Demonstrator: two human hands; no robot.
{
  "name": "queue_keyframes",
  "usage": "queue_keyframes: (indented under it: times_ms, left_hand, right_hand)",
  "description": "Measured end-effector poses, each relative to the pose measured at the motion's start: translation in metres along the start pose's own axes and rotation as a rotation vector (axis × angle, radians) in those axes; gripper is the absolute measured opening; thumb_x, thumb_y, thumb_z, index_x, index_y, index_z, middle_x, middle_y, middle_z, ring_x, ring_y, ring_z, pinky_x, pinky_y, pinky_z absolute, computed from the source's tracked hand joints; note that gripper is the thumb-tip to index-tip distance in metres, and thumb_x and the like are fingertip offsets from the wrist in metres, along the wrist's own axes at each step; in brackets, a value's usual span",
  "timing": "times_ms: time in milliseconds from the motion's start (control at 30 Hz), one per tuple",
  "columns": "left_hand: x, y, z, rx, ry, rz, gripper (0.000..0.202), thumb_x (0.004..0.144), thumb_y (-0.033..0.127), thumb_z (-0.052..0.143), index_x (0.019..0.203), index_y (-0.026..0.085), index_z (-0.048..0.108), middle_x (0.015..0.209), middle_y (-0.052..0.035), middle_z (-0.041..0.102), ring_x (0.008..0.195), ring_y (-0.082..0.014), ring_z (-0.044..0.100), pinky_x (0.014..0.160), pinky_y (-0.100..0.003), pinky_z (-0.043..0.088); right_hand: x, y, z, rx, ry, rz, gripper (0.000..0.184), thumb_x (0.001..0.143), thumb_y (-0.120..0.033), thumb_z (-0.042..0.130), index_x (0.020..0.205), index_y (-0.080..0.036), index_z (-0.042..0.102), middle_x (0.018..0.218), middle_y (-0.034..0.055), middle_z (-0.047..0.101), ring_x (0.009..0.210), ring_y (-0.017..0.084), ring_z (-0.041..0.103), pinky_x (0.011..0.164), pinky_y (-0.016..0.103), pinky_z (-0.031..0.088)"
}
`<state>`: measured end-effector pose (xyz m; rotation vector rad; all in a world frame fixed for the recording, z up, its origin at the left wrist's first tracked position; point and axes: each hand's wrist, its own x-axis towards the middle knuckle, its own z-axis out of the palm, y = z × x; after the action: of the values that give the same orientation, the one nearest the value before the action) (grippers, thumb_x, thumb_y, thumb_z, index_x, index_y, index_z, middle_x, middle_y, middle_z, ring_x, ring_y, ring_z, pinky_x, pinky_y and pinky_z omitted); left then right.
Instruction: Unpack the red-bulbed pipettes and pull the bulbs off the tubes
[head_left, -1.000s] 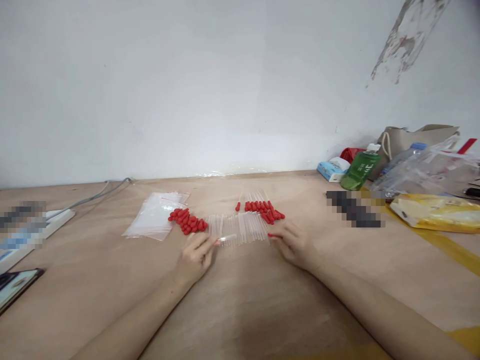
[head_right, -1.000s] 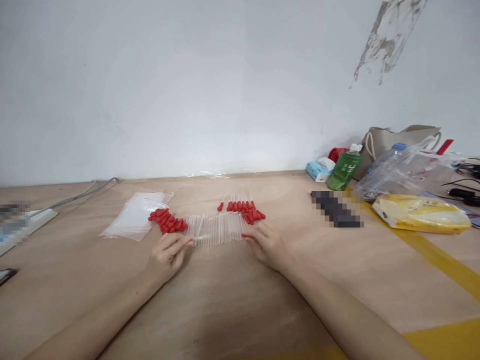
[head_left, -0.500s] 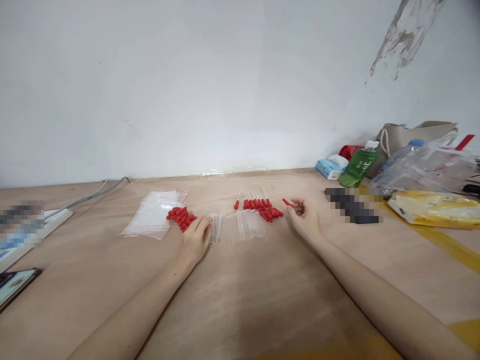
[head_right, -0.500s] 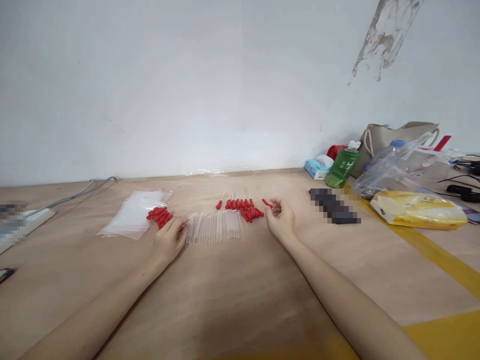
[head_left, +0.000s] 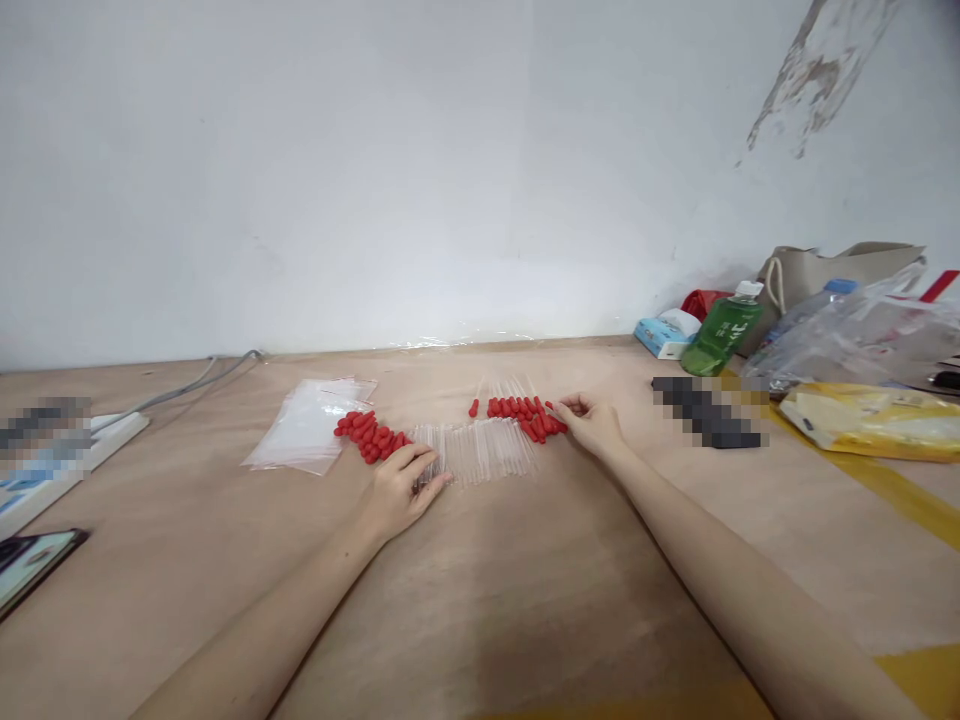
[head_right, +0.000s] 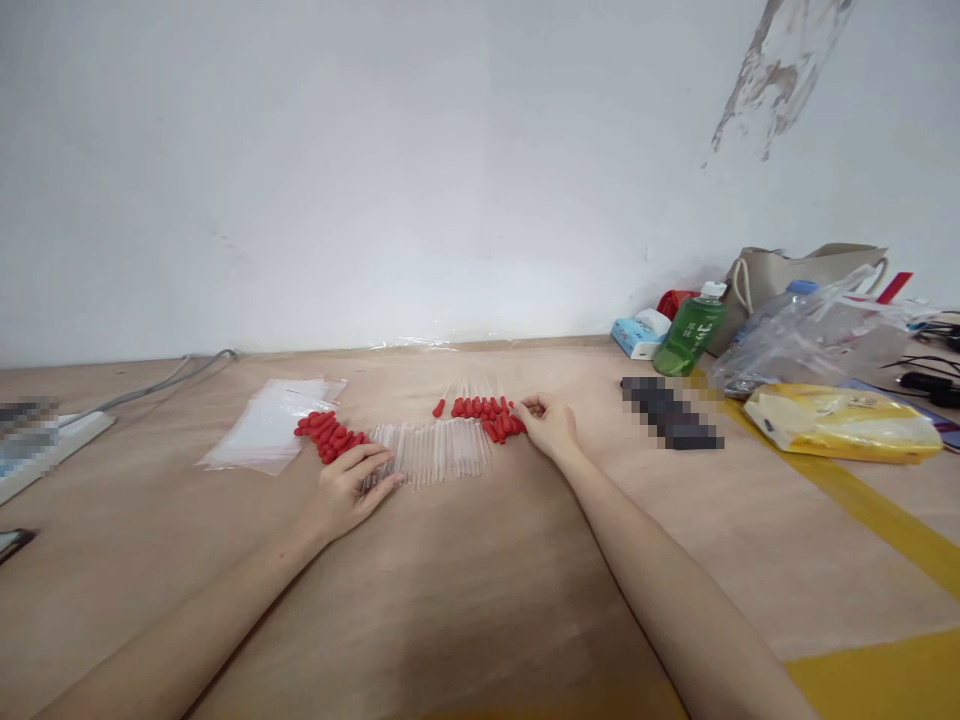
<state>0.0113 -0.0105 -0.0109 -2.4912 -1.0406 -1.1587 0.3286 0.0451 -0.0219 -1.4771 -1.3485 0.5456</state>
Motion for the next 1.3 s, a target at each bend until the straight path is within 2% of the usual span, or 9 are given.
queue_keyframes:
  times_ms: [267, 433, 600, 767, 833, 900, 1100, 1200, 1300]
  left_hand:
    - [0.001, 0.005, -0.008, -0.024, -0.007, -0.004, 0.029, 0.073, 0.033, 0.061, 0.097, 0.016, 0.06, 0.096, -0.0085, 0.058, 0.088, -0.0188, 0.056, 0.079, -0.033, 0.049]
    - [0.002, 0.008, -0.016, 0.001, -0.045, -0.024, 0.023, 0.075, 0.03, 0.059, 0.094, 0.018, 0.061, 0.093, -0.0073, 0.059, 0.086, -0.0187, 0.054, 0.078, -0.035, 0.046]
    - [0.003, 0.008, -0.016, 0.056, -0.023, -0.05, 0.016, 0.077, 0.027, 0.055, 0.09, 0.02, 0.062, 0.087, -0.005, 0.061, 0.082, -0.0175, 0.054, 0.075, -0.033, 0.043]
    - [0.003, 0.007, -0.018, 0.105, -0.004, -0.092, 0.013, 0.078, 0.02, 0.052, 0.088, 0.019, 0.059, 0.087, -0.0046, 0.061, 0.084, -0.0187, 0.053, 0.075, -0.034, 0.041]
    - [0.003, 0.006, -0.018, 0.111, -0.003, -0.117, 0.012, 0.078, 0.017, 0.05, 0.087, 0.019, 0.057, 0.086, -0.0044, 0.061, 0.085, -0.0193, 0.052, 0.076, -0.034, 0.04]
    - [0.004, 0.006, -0.019, 0.112, -0.006, -0.134, 0.01, 0.077, 0.015, 0.048, 0.083, 0.018, 0.055, 0.084, -0.0041, 0.06, 0.083, -0.0195, 0.052, 0.075, -0.034, 0.039]
    - [0.005, 0.008, -0.023, 0.108, -0.017, -0.154, 0.009, 0.072, 0.01, 0.045, 0.075, 0.018, 0.048, 0.08, -0.0042, 0.059, 0.079, -0.0194, 0.051, 0.071, -0.034, 0.039]
    - [0.004, 0.007, -0.024, 0.101, -0.035, -0.158, 0.011, 0.069, 0.009, 0.045, 0.074, 0.018, 0.047, 0.079, -0.0041, 0.058, 0.078, -0.0196, 0.051, 0.071, -0.034, 0.039]
    - [0.003, 0.006, -0.023, 0.085, -0.026, -0.151, 0.011, 0.069, 0.008, 0.046, 0.074, 0.018, 0.046, 0.08, -0.0038, 0.058, 0.08, -0.0196, 0.051, 0.073, -0.035, 0.04]
  right_hand:
    - [-0.008, -0.004, -0.006, -0.225, 0.002, -0.063, 0.028, 0.071, -0.044, 0.053, 0.074, -0.019, 0.066, 0.067, 0.0022, 0.067, 0.063, 0.015, 0.059, 0.06, 0.025, 0.044]
    - [-0.003, -0.003, -0.006, -0.271, 0.048, -0.032, 0.035, 0.076, -0.045, 0.042, 0.078, -0.017, 0.064, 0.067, 0.0028, 0.065, 0.058, 0.013, 0.056, 0.058, 0.025, 0.041]
    - [0.009, -0.022, -0.002, -0.337, 0.042, -0.025, 0.021, 0.07, -0.037, 0.051, 0.074, -0.02, 0.064, 0.067, 0.0012, 0.064, 0.06, 0.013, 0.055, 0.059, 0.025, 0.038]
    - [0.007, -0.069, 0.032, -0.434, -0.07, -0.175, 0.015, 0.068, -0.033, 0.054, 0.068, -0.024, 0.066, 0.069, 0.0004, 0.064, 0.073, 0.016, 0.055, 0.073, 0.031, 0.033]
    - [0.002, -0.086, 0.054, -0.609, -0.153, -0.277, 0.021, 0.072, -0.035, 0.05, 0.065, -0.023, 0.065, 0.072, 0.0028, 0.064, 0.079, 0.019, 0.054, 0.079, 0.038, 0.028]
    - [-0.002, -0.099, 0.074, -0.741, -0.18, -0.306, 0.027, 0.076, -0.037, 0.046, 0.065, -0.02, 0.065, 0.076, 0.0062, 0.064, 0.085, 0.023, 0.052, 0.081, 0.042, 0.025]
    - [0.005, -0.116, 0.111, -0.925, -0.257, -0.125, 0.028, 0.073, -0.039, 0.053, 0.078, -0.014, 0.065, 0.086, 0.0149, 0.063, 0.094, 0.03, 0.05, 0.083, 0.048, 0.02]
    - [0.011, -0.123, 0.118, -0.923, -0.281, -0.061, 0.017, 0.069, -0.028, 0.057, 0.073, -0.014, 0.064, 0.079, 0.014, 0.063, 0.088, 0.029, 0.053, 0.081, 0.047, 0.021]
    - [0.01, -0.13, 0.115, -0.912, -0.271, -0.048, 0.015, 0.069, -0.025, 0.056, 0.074, -0.014, 0.063, 0.079, 0.0133, 0.063, 0.086, 0.028, 0.053, 0.078, 0.045, 0.023]
